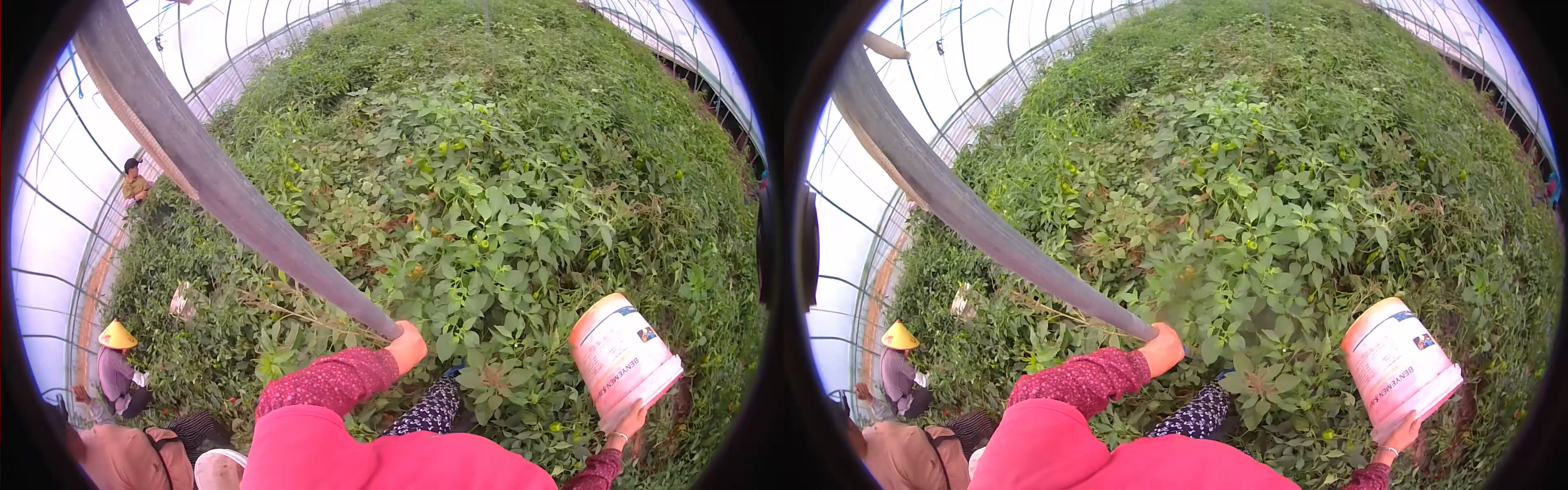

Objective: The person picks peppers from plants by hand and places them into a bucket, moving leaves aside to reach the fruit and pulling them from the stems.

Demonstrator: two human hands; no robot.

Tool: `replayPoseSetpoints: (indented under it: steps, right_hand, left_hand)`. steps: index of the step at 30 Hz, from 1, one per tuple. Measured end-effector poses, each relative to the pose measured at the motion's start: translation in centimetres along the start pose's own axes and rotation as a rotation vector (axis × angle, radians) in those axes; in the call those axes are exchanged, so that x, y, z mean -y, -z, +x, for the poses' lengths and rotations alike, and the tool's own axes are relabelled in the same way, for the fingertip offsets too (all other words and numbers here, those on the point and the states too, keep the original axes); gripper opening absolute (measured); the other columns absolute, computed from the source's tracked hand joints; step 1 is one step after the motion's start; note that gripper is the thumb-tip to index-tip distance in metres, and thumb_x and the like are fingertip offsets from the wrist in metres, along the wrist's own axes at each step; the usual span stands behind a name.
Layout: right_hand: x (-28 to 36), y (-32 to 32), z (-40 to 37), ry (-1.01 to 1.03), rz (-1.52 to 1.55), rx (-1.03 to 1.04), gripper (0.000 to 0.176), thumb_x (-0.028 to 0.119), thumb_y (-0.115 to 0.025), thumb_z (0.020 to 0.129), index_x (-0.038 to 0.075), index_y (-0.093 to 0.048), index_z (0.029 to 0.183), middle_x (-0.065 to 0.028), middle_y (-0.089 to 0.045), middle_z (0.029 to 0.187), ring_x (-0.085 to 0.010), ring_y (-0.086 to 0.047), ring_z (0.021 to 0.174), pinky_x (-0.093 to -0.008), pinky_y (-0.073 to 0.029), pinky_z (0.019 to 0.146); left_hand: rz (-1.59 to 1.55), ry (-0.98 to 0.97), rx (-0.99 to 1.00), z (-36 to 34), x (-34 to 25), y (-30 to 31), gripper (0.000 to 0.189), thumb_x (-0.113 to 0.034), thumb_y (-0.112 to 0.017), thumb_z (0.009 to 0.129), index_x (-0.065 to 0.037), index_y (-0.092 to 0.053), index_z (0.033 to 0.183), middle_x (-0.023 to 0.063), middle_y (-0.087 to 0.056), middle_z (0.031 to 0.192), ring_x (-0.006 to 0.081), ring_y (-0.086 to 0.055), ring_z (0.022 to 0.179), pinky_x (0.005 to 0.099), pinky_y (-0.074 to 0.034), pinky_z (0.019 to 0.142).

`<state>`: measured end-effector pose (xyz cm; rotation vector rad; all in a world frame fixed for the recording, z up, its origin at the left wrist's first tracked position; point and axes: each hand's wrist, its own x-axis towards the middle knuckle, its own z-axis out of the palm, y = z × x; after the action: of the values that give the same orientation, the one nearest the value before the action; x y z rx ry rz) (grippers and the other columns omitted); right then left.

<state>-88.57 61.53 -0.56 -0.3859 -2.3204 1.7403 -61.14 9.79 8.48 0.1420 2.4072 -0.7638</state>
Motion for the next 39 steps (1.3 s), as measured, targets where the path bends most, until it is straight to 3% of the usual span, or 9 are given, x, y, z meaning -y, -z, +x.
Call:
replayPoseSetpoints:
  steps: [5, 11, 15, 19, 25, 31, 35, 36, 39]
  right_hand:
    - [-8.3, -0.6, -3.9, 0.033, -0.556, 0.150, 0.037, 0.019, -0.050, 0.087, -0.013, -0.054, 0.106, -0.0203, -0.061, 0.098, -0.0266, -0.056, 0.087, -0.0358, -0.042, 0.081]
    - [-13.6, 6.0, -8.7, -0.057, -0.715, 0.274, 0.035, 0.019, -0.050, 0.085, -0.011, -0.055, 0.102, -0.0251, -0.061, 0.091, -0.0321, -0.056, 0.079, -0.0384, -0.043, 0.076]
    - [-10.6, 9.7, -13.1, -0.177, -0.493, 0.213, 0.032, 0.016, -0.052, 0.085, -0.008, -0.056, 0.105, -0.0184, -0.063, 0.092, -0.0221, -0.057, 0.080, -0.0337, -0.044, 0.074]
    - [-11.2, 11.0, -14.7, -0.284, -0.334, 0.193, 0.031, 0.012, -0.050, 0.087, -0.008, -0.054, 0.111, -0.0114, -0.063, 0.097, -0.0156, -0.055, 0.085, -0.0292, -0.044, 0.079]
    - [-11.0, 12.6, -16.3, -0.381, -0.208, 0.255, 0.029, 0.010, -0.050, 0.089, -0.006, -0.052, 0.114, -0.0066, -0.062, 0.099, -0.0114, -0.055, 0.085, -0.0248, -0.045, 0.077]
    - [-9.1, 12.5, -19.6, -0.379, -0.372, 0.223, 0.020, 0.016, -0.057, 0.088, -0.003, -0.057, 0.096, -0.0012, -0.057, 0.076, -0.0082, -0.046, 0.071, -0.0253, -0.043, 0.066]
    - [-7.1, 12.2, -20.6, -0.422, -0.335, 0.226, 0.014, 0.011, -0.057, 0.088, 0.000, -0.059, 0.098, 0.0035, -0.056, 0.077, -0.0051, -0.045, 0.071, -0.0221, -0.042, 0.066]
    - [-6.8, 12.6, -20.8, -0.436, -0.353, 0.223, 0.014, 0.010, -0.057, 0.088, 0.000, -0.059, 0.098, 0.0040, -0.056, 0.077, -0.0049, -0.045, 0.072, -0.0219, -0.042, 0.067]
    - [-6.9, 13.4, -21.4, -0.483, -0.333, 0.195, 0.014, 0.009, -0.056, 0.089, 0.001, -0.060, 0.099, 0.0052, -0.056, 0.081, -0.0045, -0.046, 0.075, -0.0215, -0.042, 0.070]
  left_hand:
    - [0.017, 0.035, -0.024, 0.0, -0.1, -0.2, 0.020, -0.023, -0.058, 0.069, -0.008, -0.069, 0.079, 0.0111, -0.064, 0.071, 0.0309, -0.061, 0.070, 0.0503, -0.045, 0.056]
    - [-0.065, -0.034, 0.089, 0.7, 0.1, -0.3, 0.019, -0.020, -0.059, 0.071, -0.008, -0.069, 0.081, 0.0112, -0.064, 0.075, 0.0316, -0.061, 0.074, 0.0505, -0.044, 0.057]
    - [-0.122, 0.094, 0.034, 2.2, -1.4, -0.4, 0.022, -0.016, -0.056, 0.075, -0.004, -0.064, 0.091, 0.0090, -0.062, 0.084, 0.0277, -0.060, 0.078, 0.0467, -0.042, 0.064]
    - [-0.365, -0.179, -0.220, 5.5, -6.7, 0.8, 0.019, -0.016, -0.053, 0.075, -0.005, -0.059, 0.089, 0.0068, -0.060, 0.081, 0.0230, -0.059, 0.076, 0.0372, -0.042, 0.066]
    - [-0.744, -0.515, -0.279, 11.6, -14.6, 3.7, 0.020, -0.013, -0.051, 0.076, -0.004, -0.053, 0.094, 0.0100, -0.056, 0.086, 0.0278, -0.057, 0.083, 0.0404, -0.044, 0.073]
    - [-0.931, -0.711, -0.361, 19.1, -19.5, 8.3, 0.051, -0.011, -0.062, 0.075, -0.003, -0.043, 0.121, 0.0198, -0.043, 0.126, 0.0345, -0.042, 0.119, 0.0412, -0.035, 0.100]
    - [-0.751, -0.592, -0.164, 25.5, -22.2, 6.6, 0.077, -0.025, -0.071, 0.071, -0.007, -0.030, 0.134, 0.0192, -0.034, 0.136, 0.0344, -0.030, 0.128, 0.0482, -0.026, 0.105]
    - [-0.653, -0.522, 0.026, 26.7, -22.6, 5.8, 0.088, -0.034, -0.073, 0.069, -0.008, -0.026, 0.138, 0.0182, -0.029, 0.139, 0.0329, -0.025, 0.132, 0.0503, -0.025, 0.105]
    - [-0.629, -0.399, 0.615, 28.1, -23.9, 2.1, 0.089, -0.046, -0.064, 0.072, -0.007, -0.023, 0.140, 0.0188, -0.032, 0.140, 0.0319, -0.040, 0.123, 0.0394, -0.036, 0.099]
